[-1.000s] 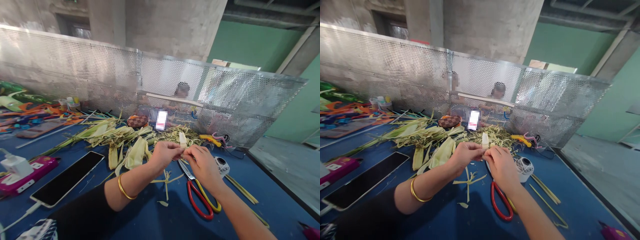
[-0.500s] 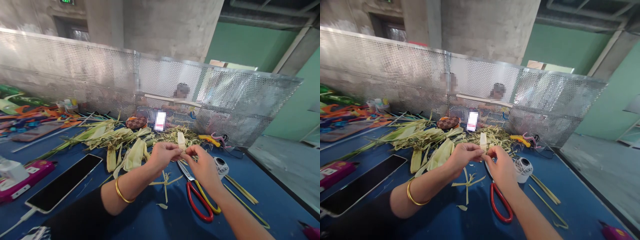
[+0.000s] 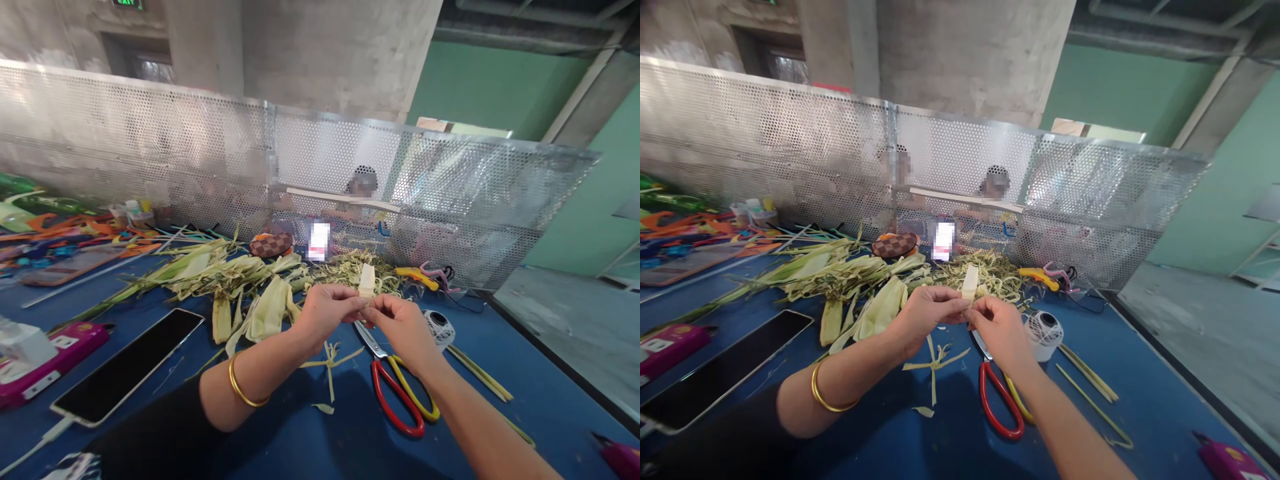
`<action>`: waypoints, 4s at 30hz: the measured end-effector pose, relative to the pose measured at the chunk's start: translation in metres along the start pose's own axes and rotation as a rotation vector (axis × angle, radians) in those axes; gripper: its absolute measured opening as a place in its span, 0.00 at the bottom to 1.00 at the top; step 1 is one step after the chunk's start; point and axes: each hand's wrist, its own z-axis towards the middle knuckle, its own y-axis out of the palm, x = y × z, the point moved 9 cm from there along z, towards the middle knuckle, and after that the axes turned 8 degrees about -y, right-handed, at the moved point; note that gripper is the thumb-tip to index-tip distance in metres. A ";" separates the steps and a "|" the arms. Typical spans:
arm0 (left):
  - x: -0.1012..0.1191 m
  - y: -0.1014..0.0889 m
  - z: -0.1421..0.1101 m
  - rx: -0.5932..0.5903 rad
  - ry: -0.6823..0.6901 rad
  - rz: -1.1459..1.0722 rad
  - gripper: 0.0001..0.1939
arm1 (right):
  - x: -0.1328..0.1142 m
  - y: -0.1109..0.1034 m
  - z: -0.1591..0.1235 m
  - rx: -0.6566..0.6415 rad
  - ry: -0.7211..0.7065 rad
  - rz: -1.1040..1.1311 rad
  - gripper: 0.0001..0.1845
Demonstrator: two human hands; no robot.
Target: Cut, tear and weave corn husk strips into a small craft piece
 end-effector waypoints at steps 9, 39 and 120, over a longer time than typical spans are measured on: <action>0.000 -0.005 0.003 -0.016 -0.054 0.099 0.06 | -0.010 0.001 -0.001 -0.052 -0.045 -0.051 0.10; -0.015 -0.002 -0.002 -0.089 -0.306 -0.092 0.05 | -0.074 -0.012 -0.030 0.257 -0.927 -0.469 0.05; -0.011 0.006 0.002 -0.116 -0.070 -0.156 0.10 | -0.042 -0.015 -0.014 0.253 -0.591 -0.264 0.06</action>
